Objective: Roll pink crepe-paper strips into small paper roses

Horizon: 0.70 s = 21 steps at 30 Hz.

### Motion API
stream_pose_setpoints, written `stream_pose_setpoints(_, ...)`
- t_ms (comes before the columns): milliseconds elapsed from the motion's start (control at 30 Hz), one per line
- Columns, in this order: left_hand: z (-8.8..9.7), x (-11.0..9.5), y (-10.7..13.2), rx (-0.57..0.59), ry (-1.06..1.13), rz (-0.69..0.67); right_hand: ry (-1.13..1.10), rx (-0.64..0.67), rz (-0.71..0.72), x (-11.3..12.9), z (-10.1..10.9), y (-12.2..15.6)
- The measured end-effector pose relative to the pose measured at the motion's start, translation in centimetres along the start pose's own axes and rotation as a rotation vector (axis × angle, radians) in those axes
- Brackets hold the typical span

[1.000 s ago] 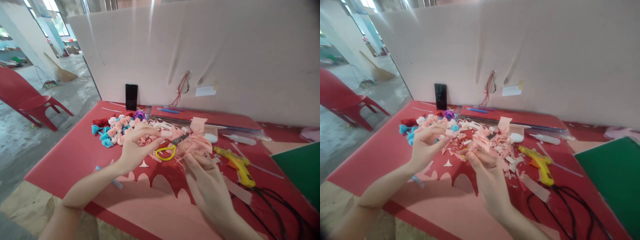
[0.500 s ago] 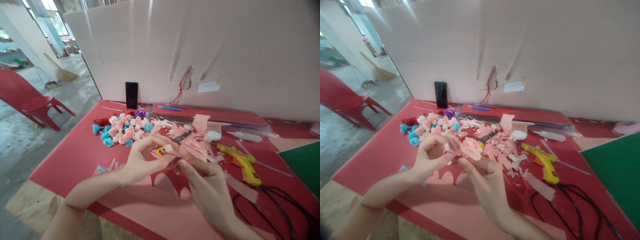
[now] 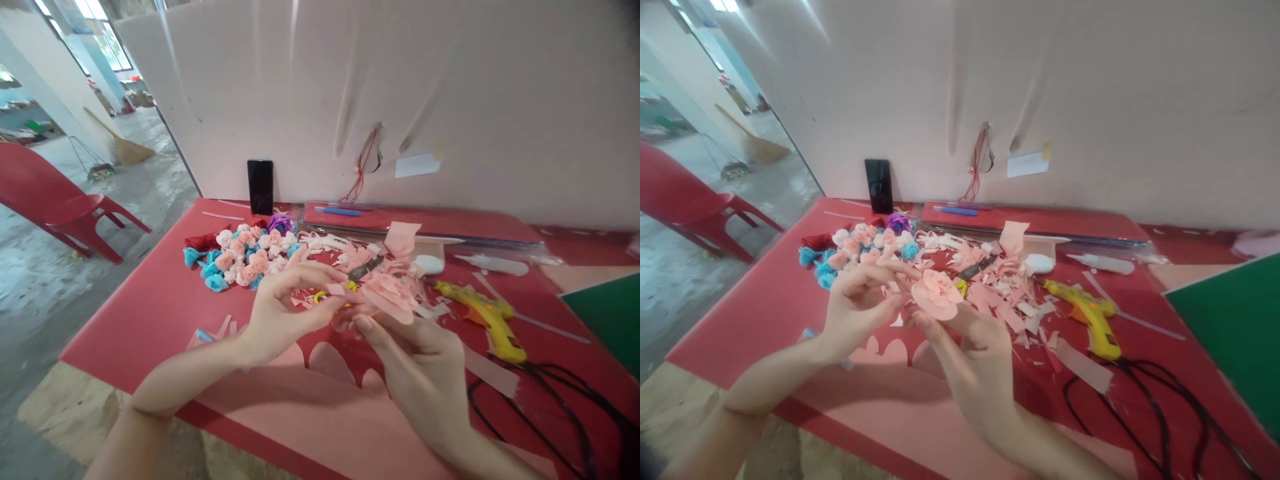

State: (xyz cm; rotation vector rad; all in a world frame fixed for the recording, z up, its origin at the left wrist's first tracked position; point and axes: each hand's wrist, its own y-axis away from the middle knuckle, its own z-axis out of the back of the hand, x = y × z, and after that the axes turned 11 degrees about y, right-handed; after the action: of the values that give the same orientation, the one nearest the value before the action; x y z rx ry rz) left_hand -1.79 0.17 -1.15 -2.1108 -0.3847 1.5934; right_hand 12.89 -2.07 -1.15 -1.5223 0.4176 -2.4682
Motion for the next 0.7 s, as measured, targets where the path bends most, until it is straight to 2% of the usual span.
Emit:
stream_pose_setpoints(133, -0.2, 0.0, 0.3, 0.010, 0.129, 0.099, 0.014, 0.027, 0.038, 0.1, 0.0, -0.2)
stream_pose_setpoints(300, -0.2, -0.5, -0.1, 0.037, 0.329, 0.325, 0.029, 0.083, 0.052, 0.6, 0.2, -0.6)
stream_pose_setpoints(433, -0.3, -0.5, -0.4, 0.045, 0.423, 0.469, -0.079, 0.179, -0.016, 0.7, 0.3, -0.9)
stream_pose_setpoints(533, -0.4, -0.3, -0.2, 0.012, 0.512, 0.490, -0.250, 0.302, -0.123, 0.2, 0.2, -0.9)
stream_pose_setpoints(700, -0.4, -0.2, -0.1, 0.053, 0.632, 0.458, -0.529, 0.415, -0.227, -0.4, -0.1, -0.9)
